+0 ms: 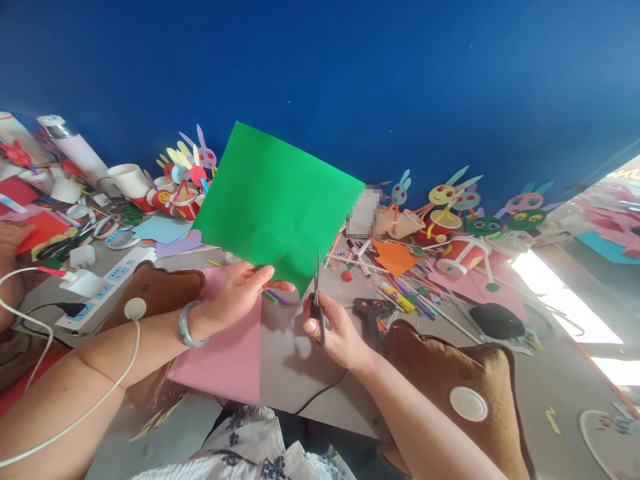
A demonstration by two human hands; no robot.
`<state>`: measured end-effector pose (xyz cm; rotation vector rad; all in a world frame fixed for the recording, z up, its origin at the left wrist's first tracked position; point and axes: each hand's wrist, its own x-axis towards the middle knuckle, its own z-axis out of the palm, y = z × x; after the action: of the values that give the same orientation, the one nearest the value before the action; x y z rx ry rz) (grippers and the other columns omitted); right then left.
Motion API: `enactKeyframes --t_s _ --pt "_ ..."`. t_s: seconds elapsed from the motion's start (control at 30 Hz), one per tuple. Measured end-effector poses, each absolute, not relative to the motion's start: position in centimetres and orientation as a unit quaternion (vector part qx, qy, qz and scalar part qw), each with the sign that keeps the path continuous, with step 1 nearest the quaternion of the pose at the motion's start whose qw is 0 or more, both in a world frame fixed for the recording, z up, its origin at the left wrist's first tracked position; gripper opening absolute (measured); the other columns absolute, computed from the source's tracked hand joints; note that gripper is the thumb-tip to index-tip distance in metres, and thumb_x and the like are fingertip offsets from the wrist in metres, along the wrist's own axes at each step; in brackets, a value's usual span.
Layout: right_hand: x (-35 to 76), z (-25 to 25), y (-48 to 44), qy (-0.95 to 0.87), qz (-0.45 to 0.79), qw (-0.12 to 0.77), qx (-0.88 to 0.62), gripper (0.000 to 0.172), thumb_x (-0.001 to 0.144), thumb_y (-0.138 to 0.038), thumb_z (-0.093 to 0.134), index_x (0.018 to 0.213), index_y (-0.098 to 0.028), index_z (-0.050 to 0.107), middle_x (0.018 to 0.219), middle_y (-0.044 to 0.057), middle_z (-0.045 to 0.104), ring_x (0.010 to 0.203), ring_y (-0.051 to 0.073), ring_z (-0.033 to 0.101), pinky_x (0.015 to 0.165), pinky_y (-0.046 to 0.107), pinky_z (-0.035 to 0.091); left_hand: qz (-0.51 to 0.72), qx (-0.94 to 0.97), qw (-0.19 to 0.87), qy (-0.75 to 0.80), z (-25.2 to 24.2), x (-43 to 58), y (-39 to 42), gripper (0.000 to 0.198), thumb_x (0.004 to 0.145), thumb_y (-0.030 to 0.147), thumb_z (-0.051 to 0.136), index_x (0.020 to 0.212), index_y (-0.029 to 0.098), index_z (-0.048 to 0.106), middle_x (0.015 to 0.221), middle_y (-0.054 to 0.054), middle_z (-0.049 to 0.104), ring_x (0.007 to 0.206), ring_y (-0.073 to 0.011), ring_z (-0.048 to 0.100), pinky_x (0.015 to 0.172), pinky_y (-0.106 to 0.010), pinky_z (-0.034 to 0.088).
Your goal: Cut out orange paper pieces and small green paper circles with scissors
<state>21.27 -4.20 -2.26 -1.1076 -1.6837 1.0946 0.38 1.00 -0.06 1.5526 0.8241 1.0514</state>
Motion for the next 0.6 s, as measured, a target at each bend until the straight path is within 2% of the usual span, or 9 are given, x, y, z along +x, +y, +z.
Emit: enactKeyframes --t_s 0.1,0.2,0.3,0.5,0.6 --pt "21.13 -2.16 -4.28 -0.668 0.437 0.410 -0.441 0.064 0.075 -0.082 0.057 0.079 -0.018 0.061 0.071 0.001 0.055 0.064 0.015 0.046 0.059 0.027 0.038 0.448 0.601 0.572 0.333 -0.16 0.49 0.89 0.047 0.091 0.050 0.053 0.057 0.023 0.034 0.048 0.002 0.046 0.065 -0.0214 0.069 0.057 -0.031 0.050" --pt "21.09 -2.26 -4.28 -0.670 0.436 0.412 -0.438 0.064 0.076 -0.082 0.055 0.080 -0.018 0.059 0.072 0.001 0.054 0.064 0.015 0.045 0.059 0.028 0.037 0.453 0.589 0.584 0.328 -0.37 0.54 0.92 0.045 0.090 0.050 0.057 0.057 0.022 0.045 0.046 0.002 0.044 0.063 -0.0205 0.069 0.056 -0.029 0.050" --pt "21.18 -2.45 -4.22 -0.670 0.435 0.415 -0.436 0.064 0.077 -0.082 0.053 0.079 -0.019 0.056 0.074 0.002 0.054 0.066 0.016 0.045 0.060 0.028 0.038 0.454 0.579 0.593 0.328 -0.55 0.53 0.98 0.045 0.089 0.050 0.059 0.055 0.022 0.049 0.044 0.002 0.043 0.063 -0.0205 0.069 0.058 -0.028 0.053" --pt "21.25 -2.55 -4.16 -0.672 0.441 0.405 -0.436 0.063 0.078 -0.082 0.051 0.080 -0.019 0.053 0.074 0.001 0.052 0.065 0.016 0.043 0.060 0.028 0.036 0.443 0.584 0.596 0.328 -0.29 0.48 0.79 0.041 0.091 0.046 0.057 0.058 0.022 0.059 0.048 0.000 0.052 0.066 -0.0213 0.071 0.065 -0.030 0.057" --pt "21.21 -2.46 -4.19 -0.672 0.443 0.402 -0.436 0.063 0.078 -0.082 0.051 0.079 -0.019 0.053 0.073 0.001 0.052 0.066 0.016 0.043 0.060 0.029 0.036 0.437 0.585 0.599 0.330 -0.05 0.49 0.67 0.043 0.092 0.047 0.056 0.057 0.022 0.059 0.049 -0.001 0.056 0.067 -0.0217 0.071 0.067 -0.032 0.058"
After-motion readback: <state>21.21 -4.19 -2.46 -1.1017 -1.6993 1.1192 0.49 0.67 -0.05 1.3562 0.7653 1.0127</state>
